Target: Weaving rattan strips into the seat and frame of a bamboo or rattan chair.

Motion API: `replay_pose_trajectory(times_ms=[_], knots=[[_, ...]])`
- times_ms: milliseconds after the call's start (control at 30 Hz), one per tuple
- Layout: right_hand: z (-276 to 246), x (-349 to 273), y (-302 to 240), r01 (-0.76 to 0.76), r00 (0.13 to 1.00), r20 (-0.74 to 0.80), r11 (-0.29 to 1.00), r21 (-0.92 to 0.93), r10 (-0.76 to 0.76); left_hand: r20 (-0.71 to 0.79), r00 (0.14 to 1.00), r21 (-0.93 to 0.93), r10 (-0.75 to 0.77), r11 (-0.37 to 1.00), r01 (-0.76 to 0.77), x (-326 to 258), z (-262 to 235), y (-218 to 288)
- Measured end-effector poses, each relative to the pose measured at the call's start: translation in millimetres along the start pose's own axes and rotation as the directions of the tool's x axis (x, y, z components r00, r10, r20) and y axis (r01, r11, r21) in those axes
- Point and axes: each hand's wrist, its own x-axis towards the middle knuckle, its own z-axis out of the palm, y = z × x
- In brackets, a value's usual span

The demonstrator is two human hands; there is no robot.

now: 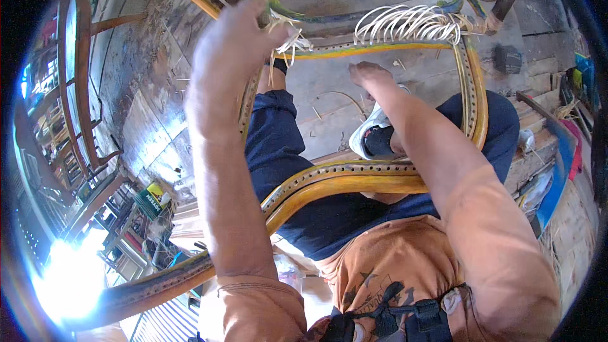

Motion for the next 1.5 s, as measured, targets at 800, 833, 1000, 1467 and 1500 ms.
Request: replay_pose_trajectory(times_ms=[800,833,1000,1467,1500], knots=[[-29,-40,-78,0.83,0.262,-0.571,0.484,-0.279,-0.778,-0.123,0.992,-0.221,-0.025,0.975,-0.002,2,73,-41],[-24,-35,-76,0.827,0.269,-0.568,0.489,-0.277,-0.777,-0.127,0.991,-0.282,-0.049,0.959,0.011,6,71,-38],[-22,-35,-82,0.871,0.207,-0.664,0.445,-0.211,-0.719,-0.092,0.987,-0.277,-0.129,0.956,0.099,11,63,-39],[-42,-47,-78,0.816,0.255,-0.521,0.47,-0.336,-0.814,-0.302,0.953,-0.097,0.024,0.994,-0.056,-13,22,-30],[-40,-42,-74,0.781,0.25,-0.431,0.444,-0.439,-0.867,-0.298,0.954,-0.1,0.029,0.993,-0.061,-15,29,-35]])
